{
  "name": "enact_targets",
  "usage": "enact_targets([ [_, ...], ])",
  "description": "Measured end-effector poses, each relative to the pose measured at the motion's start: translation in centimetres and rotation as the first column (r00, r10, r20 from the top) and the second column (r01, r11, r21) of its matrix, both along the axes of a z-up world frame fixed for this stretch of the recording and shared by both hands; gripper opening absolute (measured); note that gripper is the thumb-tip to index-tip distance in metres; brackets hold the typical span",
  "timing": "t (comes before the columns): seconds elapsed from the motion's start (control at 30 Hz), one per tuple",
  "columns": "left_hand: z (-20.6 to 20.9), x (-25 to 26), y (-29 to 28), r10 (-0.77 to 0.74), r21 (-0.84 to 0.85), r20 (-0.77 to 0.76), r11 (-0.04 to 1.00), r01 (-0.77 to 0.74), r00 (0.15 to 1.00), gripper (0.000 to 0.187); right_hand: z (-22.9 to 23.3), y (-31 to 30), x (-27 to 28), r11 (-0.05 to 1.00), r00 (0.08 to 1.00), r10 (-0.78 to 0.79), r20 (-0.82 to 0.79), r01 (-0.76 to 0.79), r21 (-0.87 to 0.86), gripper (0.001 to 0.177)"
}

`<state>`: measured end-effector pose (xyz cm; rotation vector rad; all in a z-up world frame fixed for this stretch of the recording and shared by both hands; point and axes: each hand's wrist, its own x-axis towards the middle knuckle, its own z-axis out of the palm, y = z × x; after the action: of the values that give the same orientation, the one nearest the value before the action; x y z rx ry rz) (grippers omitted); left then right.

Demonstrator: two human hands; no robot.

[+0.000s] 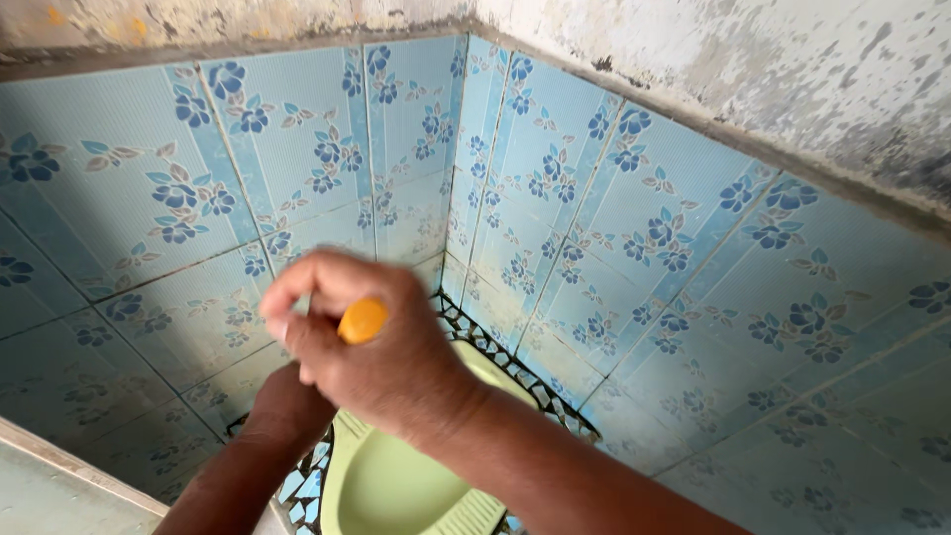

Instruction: The person scrubs the interior of a squat toilet using a long-handled brush, reaching different areas of the bowl and the drain.

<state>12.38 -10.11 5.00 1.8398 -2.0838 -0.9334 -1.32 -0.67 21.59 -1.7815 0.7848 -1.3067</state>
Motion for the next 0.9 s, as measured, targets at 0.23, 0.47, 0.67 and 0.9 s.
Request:
enact_targets([
  [0.23, -2.4, -0.4, -0.5, -0.161, -0.005, 0.063, 0.987, 0.162, 0.985, 0.032, -2.4, -0.4, 0.2, 0.998, 0.993, -0.062, -0.100, 0.062, -0.001, 0.013],
  [0.47, -1.1, -1.4, 0.7, -0.265, -0.038, 0.042, 0.963, 0.266, 0.963, 0.034, -0.7, 0.7, -0.9, 0.983, 0.988, -0.049, -0.146, 0.074, 0.171, 0.017],
  [0.67, 0.5, -2.6, 4.7, -0.144, 0.201, -0.028, 0.968, 0.147, 0.989, 0.038, 1.3, 2.3, -3.1, 0.981, 0.987, 0.041, -0.154, -0.010, 0.194, 0.015],
  [0.9, -3.1, -4.8, 6.6, -0.110, 0.334, -0.051, 0.935, 0.121, 0.993, 0.050, 3.4, 3.5, -5.8, 0.944, 0.986, 0.037, -0.162, 0.018, 0.329, 0.013],
])
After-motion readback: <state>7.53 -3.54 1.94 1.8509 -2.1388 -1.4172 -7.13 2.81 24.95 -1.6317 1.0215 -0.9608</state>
